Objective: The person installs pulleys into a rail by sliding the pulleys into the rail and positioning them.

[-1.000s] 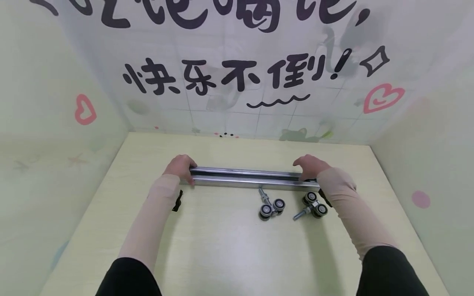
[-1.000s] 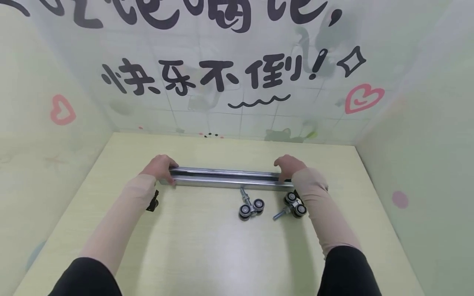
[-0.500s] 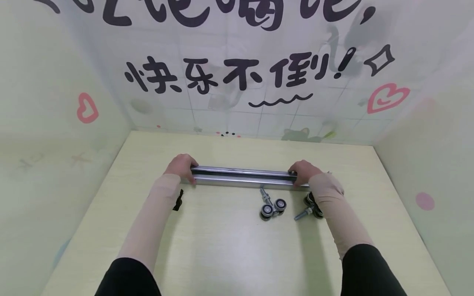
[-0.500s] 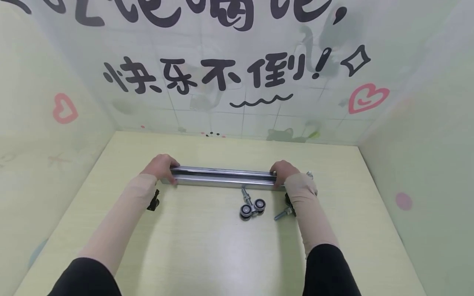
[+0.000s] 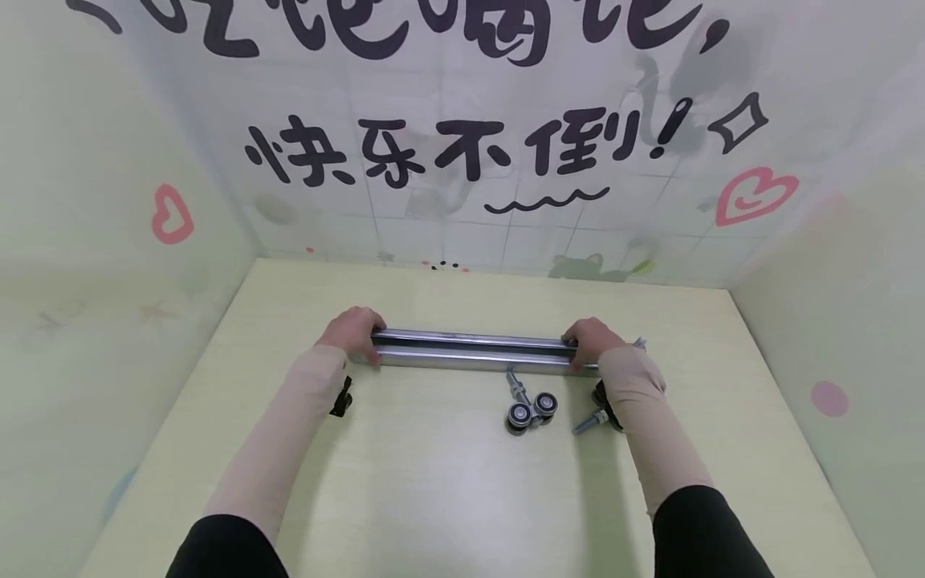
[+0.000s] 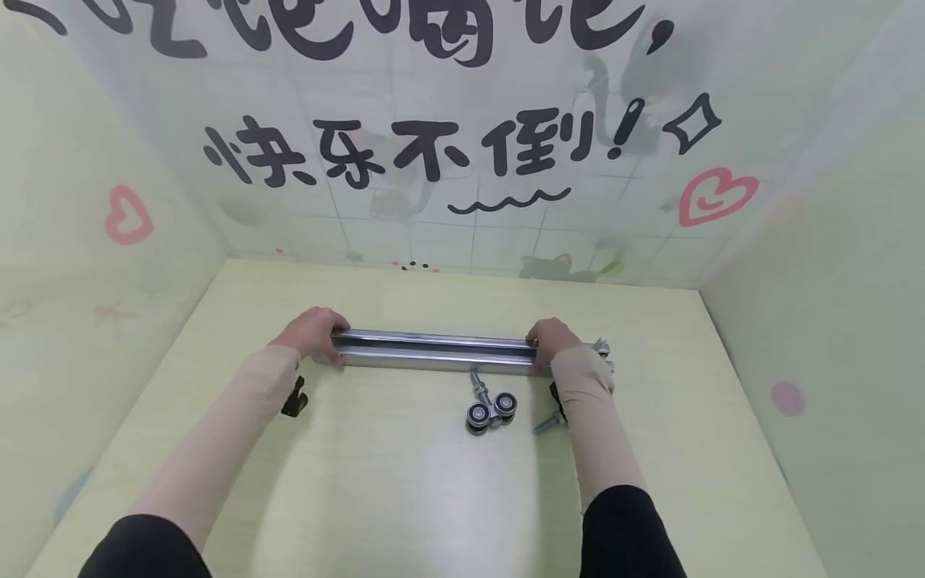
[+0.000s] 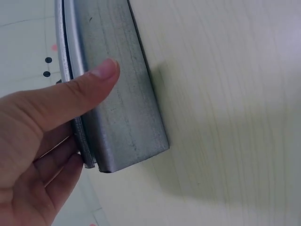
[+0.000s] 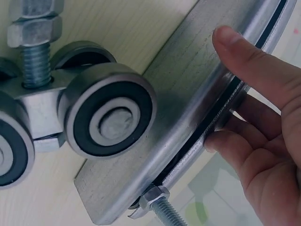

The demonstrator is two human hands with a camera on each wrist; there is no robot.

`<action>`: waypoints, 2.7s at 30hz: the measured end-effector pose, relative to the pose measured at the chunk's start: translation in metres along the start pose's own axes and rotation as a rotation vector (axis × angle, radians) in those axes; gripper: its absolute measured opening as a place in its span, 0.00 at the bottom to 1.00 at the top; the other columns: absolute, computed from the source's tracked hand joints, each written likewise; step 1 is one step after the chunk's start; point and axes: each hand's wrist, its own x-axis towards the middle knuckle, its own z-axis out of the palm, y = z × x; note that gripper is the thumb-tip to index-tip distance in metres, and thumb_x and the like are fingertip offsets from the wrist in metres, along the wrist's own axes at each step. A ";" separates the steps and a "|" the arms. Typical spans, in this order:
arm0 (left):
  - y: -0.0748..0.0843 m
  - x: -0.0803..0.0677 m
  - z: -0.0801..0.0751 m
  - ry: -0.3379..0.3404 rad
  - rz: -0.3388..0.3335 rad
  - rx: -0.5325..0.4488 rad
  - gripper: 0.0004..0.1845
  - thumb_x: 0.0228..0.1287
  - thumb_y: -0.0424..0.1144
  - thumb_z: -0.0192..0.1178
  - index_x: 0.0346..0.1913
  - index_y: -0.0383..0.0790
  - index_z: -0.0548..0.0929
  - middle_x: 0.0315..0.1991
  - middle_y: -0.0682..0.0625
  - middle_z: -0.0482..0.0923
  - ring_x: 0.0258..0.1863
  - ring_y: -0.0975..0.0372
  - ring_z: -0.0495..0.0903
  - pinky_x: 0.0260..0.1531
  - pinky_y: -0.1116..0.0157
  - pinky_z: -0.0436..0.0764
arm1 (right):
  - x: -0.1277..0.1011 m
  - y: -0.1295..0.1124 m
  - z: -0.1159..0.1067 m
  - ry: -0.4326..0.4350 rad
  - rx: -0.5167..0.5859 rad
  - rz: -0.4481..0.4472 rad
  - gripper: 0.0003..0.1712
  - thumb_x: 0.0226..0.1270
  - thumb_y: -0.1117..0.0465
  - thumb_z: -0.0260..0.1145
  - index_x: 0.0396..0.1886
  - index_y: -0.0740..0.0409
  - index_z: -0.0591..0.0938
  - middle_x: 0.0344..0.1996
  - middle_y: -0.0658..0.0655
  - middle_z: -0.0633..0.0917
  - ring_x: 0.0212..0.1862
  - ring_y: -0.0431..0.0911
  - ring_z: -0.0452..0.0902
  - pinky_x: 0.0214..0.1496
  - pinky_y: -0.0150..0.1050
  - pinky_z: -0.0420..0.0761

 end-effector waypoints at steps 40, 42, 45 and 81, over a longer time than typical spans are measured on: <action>0.153 0.023 0.091 0.164 0.898 0.357 0.15 0.53 0.36 0.64 0.45 0.38 0.79 0.42 0.47 0.80 0.43 0.60 0.78 0.47 0.70 0.77 | 0.000 -0.005 -0.003 -0.019 0.057 0.119 0.33 0.35 0.69 0.77 0.49 0.62 0.79 0.45 0.61 0.81 0.48 0.54 0.75 0.50 0.43 0.77; 0.157 0.022 0.095 0.146 0.908 0.353 0.16 0.54 0.36 0.63 0.47 0.38 0.79 0.44 0.47 0.80 0.45 0.59 0.78 0.48 0.69 0.76 | 0.000 -0.003 -0.003 -0.018 0.052 0.122 0.33 0.34 0.69 0.77 0.49 0.62 0.80 0.45 0.60 0.81 0.48 0.54 0.75 0.50 0.43 0.77; 0.157 0.023 0.103 0.096 0.885 0.332 0.17 0.55 0.37 0.62 0.48 0.38 0.78 0.44 0.48 0.80 0.44 0.60 0.78 0.47 0.69 0.77 | 0.003 -0.002 -0.001 -0.019 0.044 0.126 0.34 0.33 0.68 0.77 0.48 0.61 0.80 0.44 0.60 0.82 0.47 0.53 0.76 0.50 0.43 0.77; 0.152 0.027 0.117 0.342 1.000 0.556 0.06 0.58 0.35 0.57 0.38 0.47 0.81 0.38 0.56 0.80 0.34 0.65 0.78 0.34 0.75 0.77 | 0.005 0.002 0.001 0.006 0.025 0.101 0.34 0.31 0.67 0.77 0.47 0.61 0.81 0.43 0.59 0.82 0.47 0.52 0.76 0.52 0.43 0.76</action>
